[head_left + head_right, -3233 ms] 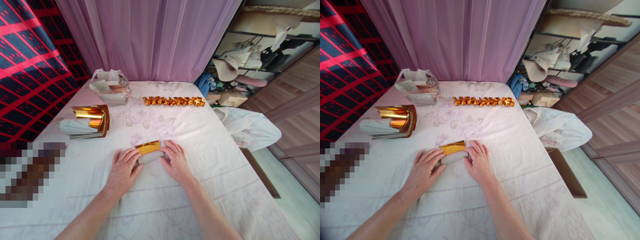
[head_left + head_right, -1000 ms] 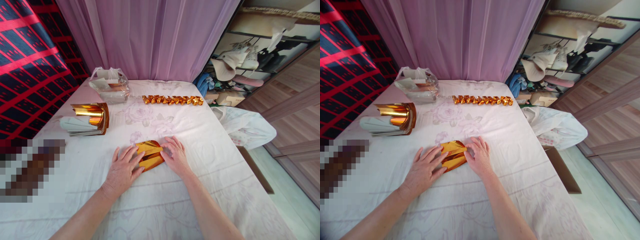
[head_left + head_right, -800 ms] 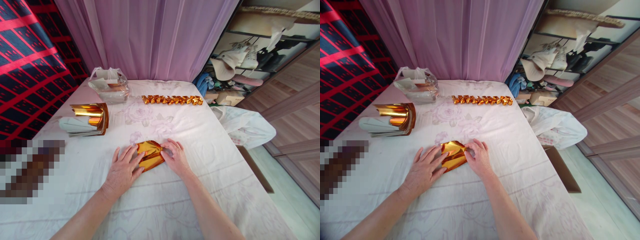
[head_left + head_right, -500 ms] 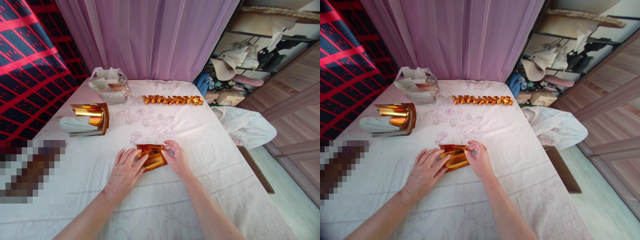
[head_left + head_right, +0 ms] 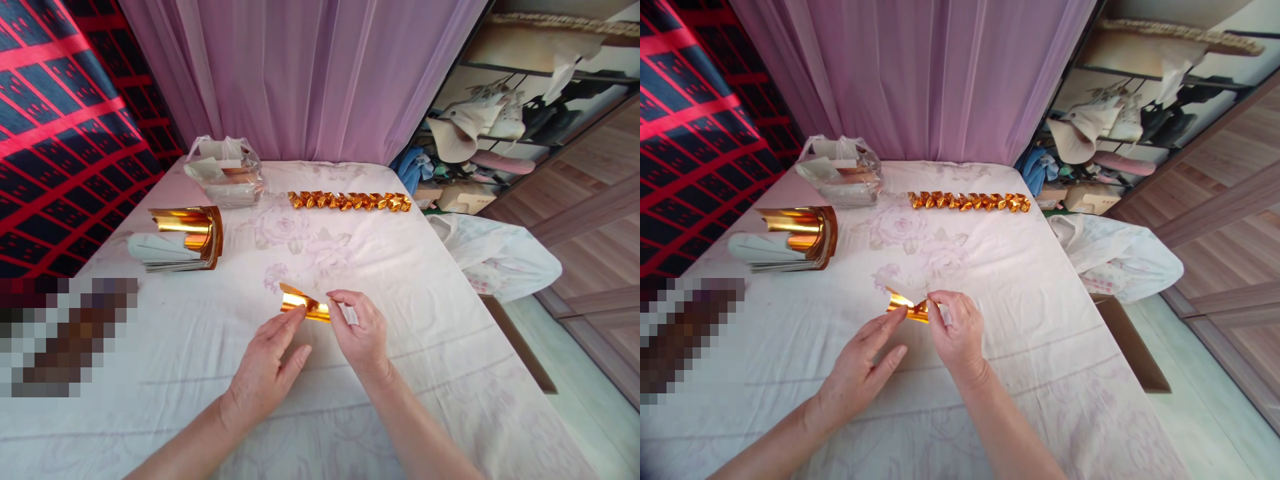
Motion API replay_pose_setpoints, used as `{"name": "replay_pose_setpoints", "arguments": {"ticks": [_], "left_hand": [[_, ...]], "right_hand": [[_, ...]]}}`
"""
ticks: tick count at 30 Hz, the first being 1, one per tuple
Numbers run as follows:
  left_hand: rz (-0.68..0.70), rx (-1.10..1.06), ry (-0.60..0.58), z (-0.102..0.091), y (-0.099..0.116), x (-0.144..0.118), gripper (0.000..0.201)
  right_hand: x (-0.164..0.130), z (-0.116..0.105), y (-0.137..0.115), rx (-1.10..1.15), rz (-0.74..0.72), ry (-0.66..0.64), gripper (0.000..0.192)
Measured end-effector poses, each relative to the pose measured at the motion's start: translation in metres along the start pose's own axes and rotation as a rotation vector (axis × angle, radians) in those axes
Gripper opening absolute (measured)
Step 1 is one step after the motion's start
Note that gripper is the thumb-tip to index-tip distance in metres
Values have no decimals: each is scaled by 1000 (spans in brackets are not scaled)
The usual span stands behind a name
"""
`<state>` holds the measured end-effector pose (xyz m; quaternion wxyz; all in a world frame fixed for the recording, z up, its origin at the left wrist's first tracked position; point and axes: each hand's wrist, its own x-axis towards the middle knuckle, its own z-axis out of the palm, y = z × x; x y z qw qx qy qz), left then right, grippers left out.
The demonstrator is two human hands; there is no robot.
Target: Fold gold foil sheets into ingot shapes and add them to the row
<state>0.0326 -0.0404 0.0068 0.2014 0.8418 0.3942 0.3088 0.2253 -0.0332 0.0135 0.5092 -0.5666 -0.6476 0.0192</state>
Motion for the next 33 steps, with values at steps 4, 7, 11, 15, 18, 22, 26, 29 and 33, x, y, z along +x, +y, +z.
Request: {"name": "replay_pose_setpoints", "arguments": {"ticks": [4, 7, 11, 15, 18, 22, 26, 29, 33], "left_hand": [[-86, -92, 13, 2, 4, -2, 46], [-142, -139, 66, 2, 6, -1, 43], [-239, -241, 89, -4, 12, 3, 30], [-375, -379, 96, -10, 14, 8, 23], [-444, -515, 126, -10, 10, 12, 25], [-564, -550, 187, -9, 0, 15, 34], [-670, -624, 88, -13, -7, 17, 39], [-706, -693, 32, -14, -7, 17, 38], [-740, -731, -12, -13, -8, 17, 39]], "right_hand": [[-1, 4, -15, 23, -114, -24, 15], [-4, 7, -21, 34, -172, -26, 19], [-9, 8, -23, 44, -202, -94, 24], [-14, 9, -26, 94, -228, -162, 33], [-14, 8, -28, 120, -246, -196, 34], [-8, 3, -26, 135, -254, -180, 30], [1, -6, -11, 84, -101, 5, 19], [4, -9, 3, 99, 139, -94, 23], [0, -4, 15, 198, 344, -264, 23]]}}
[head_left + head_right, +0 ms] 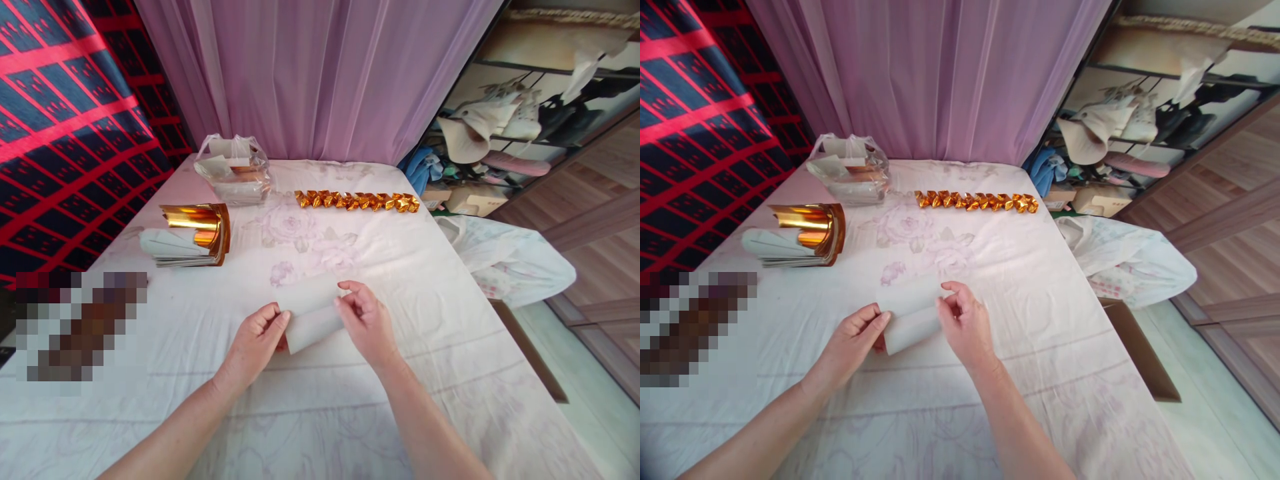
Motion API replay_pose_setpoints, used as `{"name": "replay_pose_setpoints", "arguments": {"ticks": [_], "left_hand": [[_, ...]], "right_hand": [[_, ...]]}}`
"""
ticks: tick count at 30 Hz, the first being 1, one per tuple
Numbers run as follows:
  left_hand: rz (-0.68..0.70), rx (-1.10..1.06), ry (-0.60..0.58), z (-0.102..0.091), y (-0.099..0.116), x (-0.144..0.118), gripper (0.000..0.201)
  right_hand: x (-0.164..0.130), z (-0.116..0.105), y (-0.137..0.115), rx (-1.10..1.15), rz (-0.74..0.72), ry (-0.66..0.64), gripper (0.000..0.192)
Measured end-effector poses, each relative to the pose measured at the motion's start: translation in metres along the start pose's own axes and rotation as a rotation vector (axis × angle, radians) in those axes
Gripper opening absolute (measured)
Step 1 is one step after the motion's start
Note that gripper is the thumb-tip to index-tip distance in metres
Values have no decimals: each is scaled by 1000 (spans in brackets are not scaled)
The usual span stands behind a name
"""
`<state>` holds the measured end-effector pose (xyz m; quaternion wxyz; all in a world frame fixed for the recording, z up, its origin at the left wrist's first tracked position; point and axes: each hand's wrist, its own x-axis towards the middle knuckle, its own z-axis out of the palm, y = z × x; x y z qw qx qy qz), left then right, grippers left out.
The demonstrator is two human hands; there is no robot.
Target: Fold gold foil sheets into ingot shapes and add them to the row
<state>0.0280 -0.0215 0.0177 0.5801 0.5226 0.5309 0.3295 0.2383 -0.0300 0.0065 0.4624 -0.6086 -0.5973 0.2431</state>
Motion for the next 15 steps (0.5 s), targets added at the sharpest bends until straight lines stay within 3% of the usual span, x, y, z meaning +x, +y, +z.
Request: {"name": "replay_pose_setpoints", "arguments": {"ticks": [5, 11, 13, 15], "left_hand": [[-57, -32, -49, -2, 0, 4, 40], [-154, 32, -32, -6, -3, 8, 70], [-104, 105, -11, -9, -8, 9, 68], [32, 236, 36, -11, -13, 9, 60]], "right_hand": [[0, 7, 7, -6, 103, -27, 25], [0, 7, 8, -366, 183, -71, 27], [0, 7, 8, -471, 203, -85, 26], [-1, 8, 8, -529, 216, -100, 25]]}}
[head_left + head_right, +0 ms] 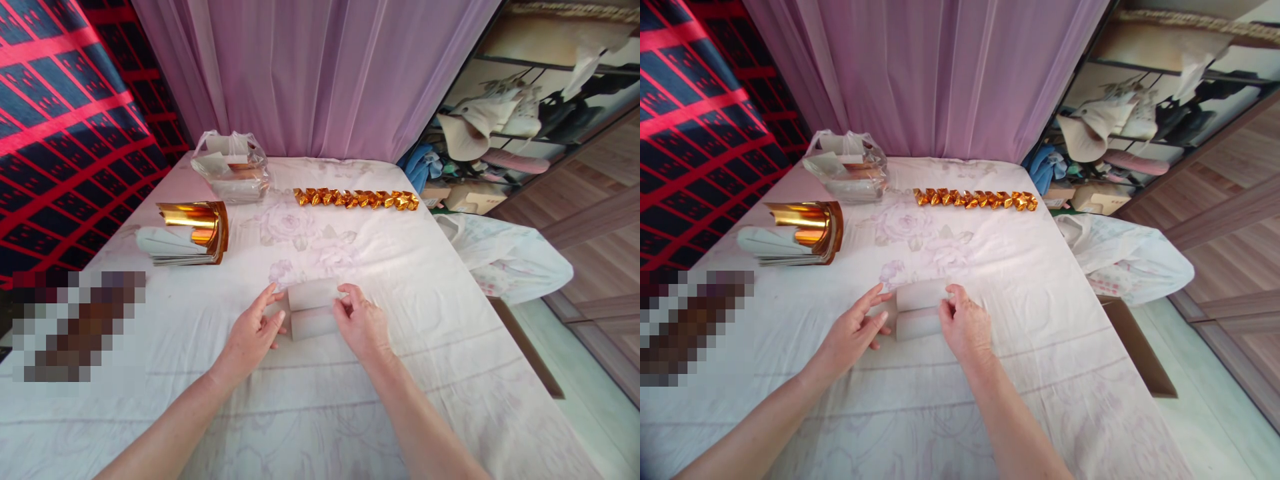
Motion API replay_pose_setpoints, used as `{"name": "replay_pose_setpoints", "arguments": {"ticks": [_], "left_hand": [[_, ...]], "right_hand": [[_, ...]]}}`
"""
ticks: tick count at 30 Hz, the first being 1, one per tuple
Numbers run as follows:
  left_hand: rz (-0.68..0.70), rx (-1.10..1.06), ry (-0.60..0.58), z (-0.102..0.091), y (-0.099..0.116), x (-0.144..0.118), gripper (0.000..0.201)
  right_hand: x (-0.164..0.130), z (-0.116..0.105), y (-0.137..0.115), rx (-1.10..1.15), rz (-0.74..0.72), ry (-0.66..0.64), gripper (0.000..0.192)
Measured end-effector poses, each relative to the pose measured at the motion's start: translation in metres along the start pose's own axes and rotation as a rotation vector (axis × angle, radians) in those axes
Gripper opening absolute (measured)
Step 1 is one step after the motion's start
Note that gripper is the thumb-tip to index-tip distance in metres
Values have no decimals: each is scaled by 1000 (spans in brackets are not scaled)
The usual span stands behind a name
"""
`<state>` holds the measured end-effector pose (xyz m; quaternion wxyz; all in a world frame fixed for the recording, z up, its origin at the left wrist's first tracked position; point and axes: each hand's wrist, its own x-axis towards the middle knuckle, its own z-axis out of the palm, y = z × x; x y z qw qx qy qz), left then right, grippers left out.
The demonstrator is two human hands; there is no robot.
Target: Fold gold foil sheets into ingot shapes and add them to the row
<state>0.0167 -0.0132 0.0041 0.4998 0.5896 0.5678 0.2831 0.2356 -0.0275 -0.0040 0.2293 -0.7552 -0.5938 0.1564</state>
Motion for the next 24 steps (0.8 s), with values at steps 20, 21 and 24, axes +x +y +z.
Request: {"name": "replay_pose_setpoints", "arguments": {"ticks": [20, 21, 24], "left_hand": [[779, 955, -87, 18, -14, -9, 52], [771, 947, -84, 18, -13, -9, 52], [747, 922, -74, 19, -13, -9, 50]], "right_hand": [[6, -22, 21, 268, -192, -278, 27], [5, -26, 24, 306, -220, -317, 32], [1, -33, 33, 364, -319, -397, 54]]}}
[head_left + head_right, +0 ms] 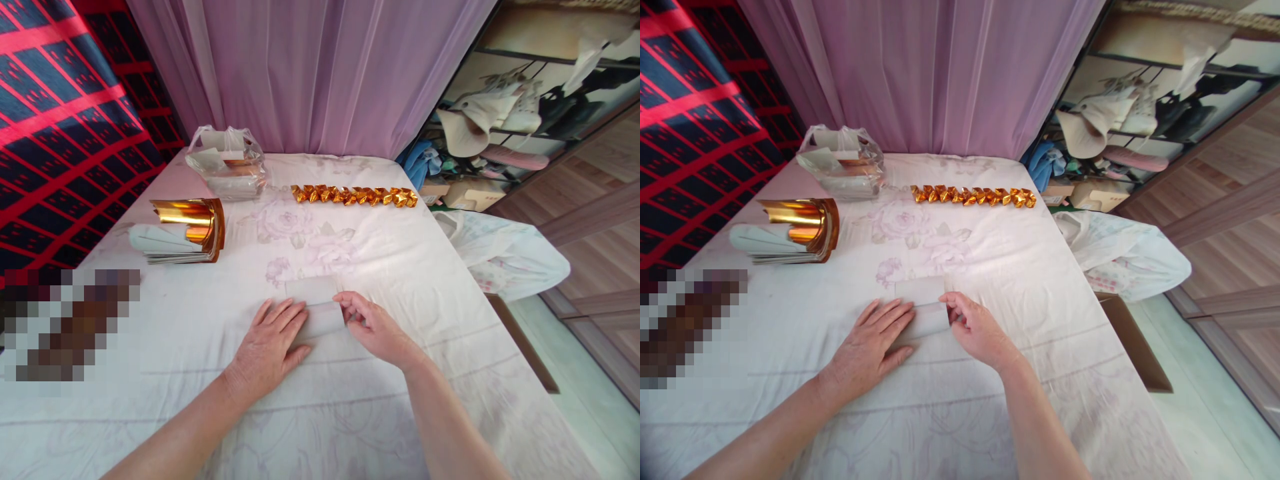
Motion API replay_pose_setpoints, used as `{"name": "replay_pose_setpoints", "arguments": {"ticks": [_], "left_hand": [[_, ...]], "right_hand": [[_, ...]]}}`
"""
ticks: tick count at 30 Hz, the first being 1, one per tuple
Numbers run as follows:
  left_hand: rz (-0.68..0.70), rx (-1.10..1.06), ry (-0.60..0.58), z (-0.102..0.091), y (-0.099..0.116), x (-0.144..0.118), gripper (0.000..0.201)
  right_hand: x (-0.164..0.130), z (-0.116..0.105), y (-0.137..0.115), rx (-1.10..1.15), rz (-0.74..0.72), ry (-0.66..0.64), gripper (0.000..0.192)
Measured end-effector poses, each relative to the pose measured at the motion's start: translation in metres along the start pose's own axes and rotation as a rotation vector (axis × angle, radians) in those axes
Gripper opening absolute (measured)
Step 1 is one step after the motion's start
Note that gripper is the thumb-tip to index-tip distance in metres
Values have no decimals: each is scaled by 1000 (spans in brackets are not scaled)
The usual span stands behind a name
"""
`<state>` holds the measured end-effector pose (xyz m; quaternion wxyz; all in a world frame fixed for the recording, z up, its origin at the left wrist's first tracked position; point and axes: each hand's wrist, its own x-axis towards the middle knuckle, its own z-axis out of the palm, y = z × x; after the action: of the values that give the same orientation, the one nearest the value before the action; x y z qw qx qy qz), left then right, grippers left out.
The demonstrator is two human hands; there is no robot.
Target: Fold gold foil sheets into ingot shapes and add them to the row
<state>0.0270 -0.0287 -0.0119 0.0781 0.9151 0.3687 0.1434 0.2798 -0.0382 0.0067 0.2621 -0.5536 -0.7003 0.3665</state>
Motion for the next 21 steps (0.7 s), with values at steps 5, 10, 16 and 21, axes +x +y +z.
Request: {"name": "replay_pose_setpoints", "arguments": {"ticks": [5, 10, 16, 21], "left_hand": [[-1, 1, -2, 0, 0, 1, 48], [-3, 0, 8, -1, 0, 1, 47], [-4, -8, 25, -2, 1, 1, 47], [-20, -36, 54, -3, 4, 1, 45]], "right_hand": [[-5, 4, 7, -133, -175, 43, 55], [-8, 12, 10, -400, -326, 125, 47], [-14, 13, 7, -687, -424, 190, 35], [-13, 13, 7, -649, -434, 134, 33]]}}
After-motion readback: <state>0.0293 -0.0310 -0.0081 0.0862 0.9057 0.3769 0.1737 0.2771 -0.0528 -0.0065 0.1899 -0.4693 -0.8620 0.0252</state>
